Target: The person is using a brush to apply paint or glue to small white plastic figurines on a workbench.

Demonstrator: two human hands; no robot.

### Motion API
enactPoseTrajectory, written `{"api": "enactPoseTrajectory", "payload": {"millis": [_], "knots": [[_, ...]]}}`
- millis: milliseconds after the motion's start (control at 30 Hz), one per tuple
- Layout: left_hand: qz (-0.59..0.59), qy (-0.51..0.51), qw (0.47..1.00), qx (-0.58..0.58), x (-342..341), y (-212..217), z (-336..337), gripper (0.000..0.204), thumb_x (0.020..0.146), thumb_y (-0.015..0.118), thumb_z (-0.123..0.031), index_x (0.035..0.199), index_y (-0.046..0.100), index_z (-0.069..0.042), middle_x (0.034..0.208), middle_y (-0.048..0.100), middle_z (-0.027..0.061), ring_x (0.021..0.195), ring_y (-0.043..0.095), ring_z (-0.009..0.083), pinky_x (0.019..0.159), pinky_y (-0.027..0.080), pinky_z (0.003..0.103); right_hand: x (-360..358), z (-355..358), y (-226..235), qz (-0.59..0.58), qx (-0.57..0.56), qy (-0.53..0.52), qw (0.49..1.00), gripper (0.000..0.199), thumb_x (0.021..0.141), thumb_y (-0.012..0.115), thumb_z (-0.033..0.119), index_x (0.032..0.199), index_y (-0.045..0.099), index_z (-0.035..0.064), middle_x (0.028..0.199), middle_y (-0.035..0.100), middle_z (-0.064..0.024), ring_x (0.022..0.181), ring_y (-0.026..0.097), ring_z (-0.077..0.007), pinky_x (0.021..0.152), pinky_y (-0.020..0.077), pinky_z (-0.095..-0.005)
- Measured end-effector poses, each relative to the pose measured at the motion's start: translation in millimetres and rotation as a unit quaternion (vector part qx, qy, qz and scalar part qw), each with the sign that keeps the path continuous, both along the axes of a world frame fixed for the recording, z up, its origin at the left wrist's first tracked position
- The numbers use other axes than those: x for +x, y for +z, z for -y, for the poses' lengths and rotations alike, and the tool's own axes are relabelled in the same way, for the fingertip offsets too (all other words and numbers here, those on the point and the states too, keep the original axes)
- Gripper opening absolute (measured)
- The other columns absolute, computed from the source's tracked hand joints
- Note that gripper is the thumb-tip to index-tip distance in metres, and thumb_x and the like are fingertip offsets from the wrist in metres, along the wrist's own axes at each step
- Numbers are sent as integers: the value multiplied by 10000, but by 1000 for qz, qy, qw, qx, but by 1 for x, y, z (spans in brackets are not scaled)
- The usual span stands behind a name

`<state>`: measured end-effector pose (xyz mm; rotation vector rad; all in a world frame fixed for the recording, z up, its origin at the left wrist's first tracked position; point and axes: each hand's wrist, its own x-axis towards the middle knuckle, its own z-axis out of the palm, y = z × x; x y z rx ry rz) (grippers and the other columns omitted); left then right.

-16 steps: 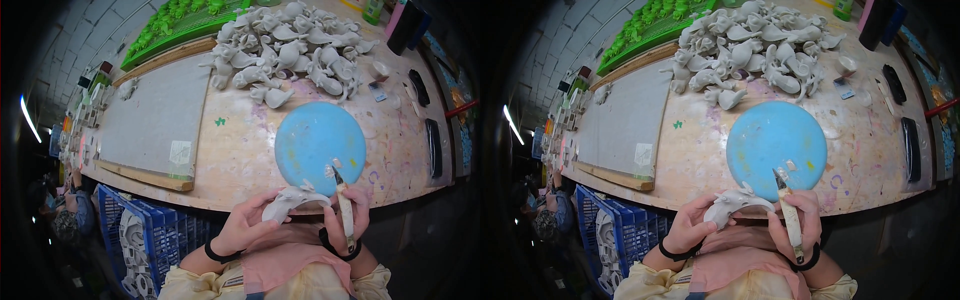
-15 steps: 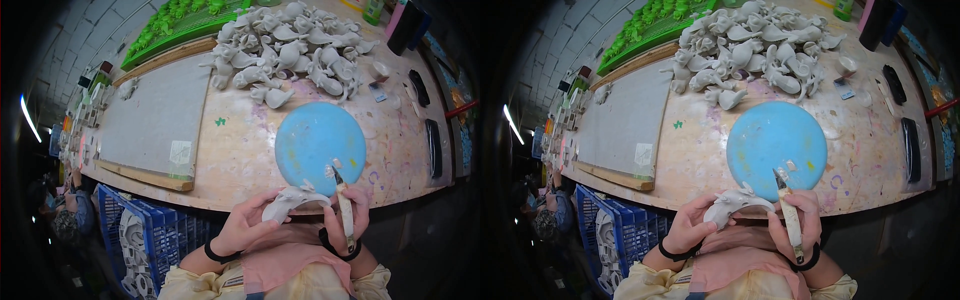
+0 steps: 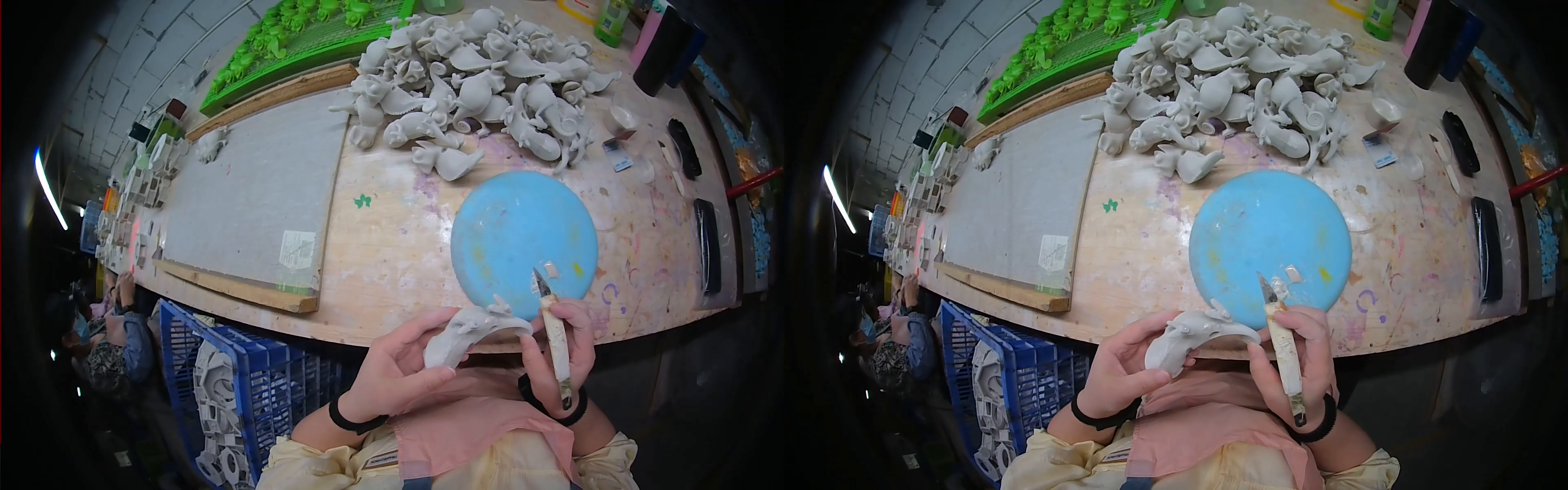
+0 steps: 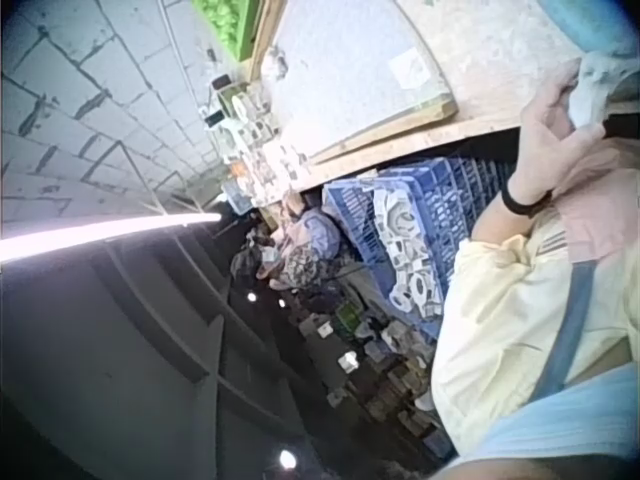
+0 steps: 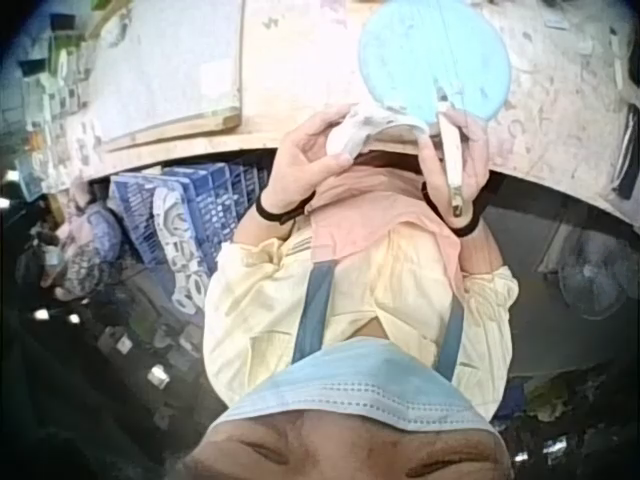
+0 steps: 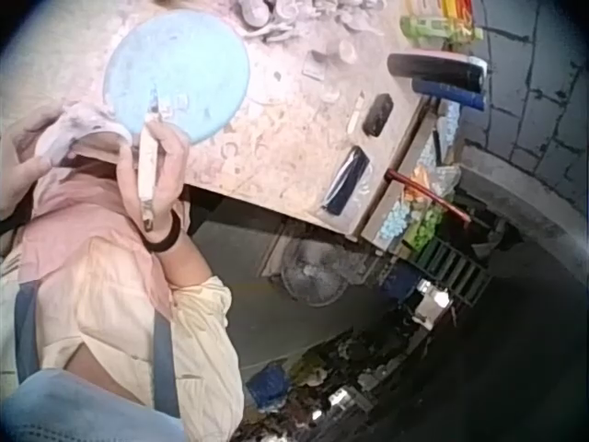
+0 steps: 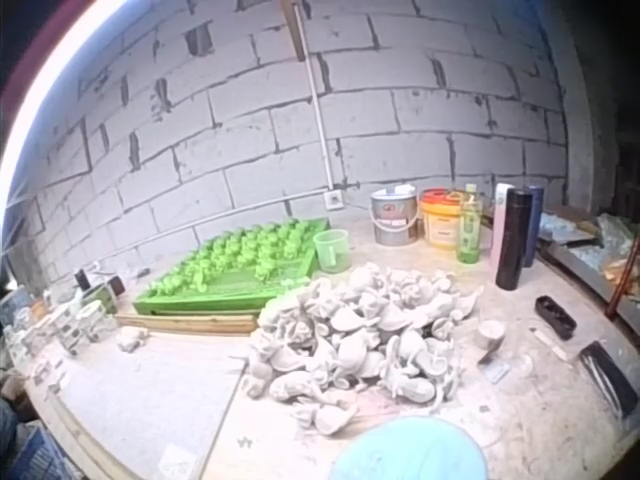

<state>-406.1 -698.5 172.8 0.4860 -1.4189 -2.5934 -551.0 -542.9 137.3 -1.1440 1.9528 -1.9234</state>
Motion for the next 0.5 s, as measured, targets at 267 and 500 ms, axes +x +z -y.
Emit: {"api": "enactPoseTrajectory", "payload": {"millis": [267,500], "knots": [[9,37,995,-97,-6,-2,-1,620,760,632,55,1325,376,53,1250,492,161,1091,537,231,963,424,357,2,0,-2,26,-11,-6,1000,465,723,631,-124,1136,456,-2,1051,449,-122,800,565,-141,674,496,-231],[29,37,996,-69,-5,-14,0,517,803,598,78,1287,419,38,1244,481,124,1194,435,198,1024,335,347,2,0,-3,-21,-14,-19,1000,449,710,648,-112,1112,477,-5,1006,482,-135,779,568,-166,665,492,-247]]}}
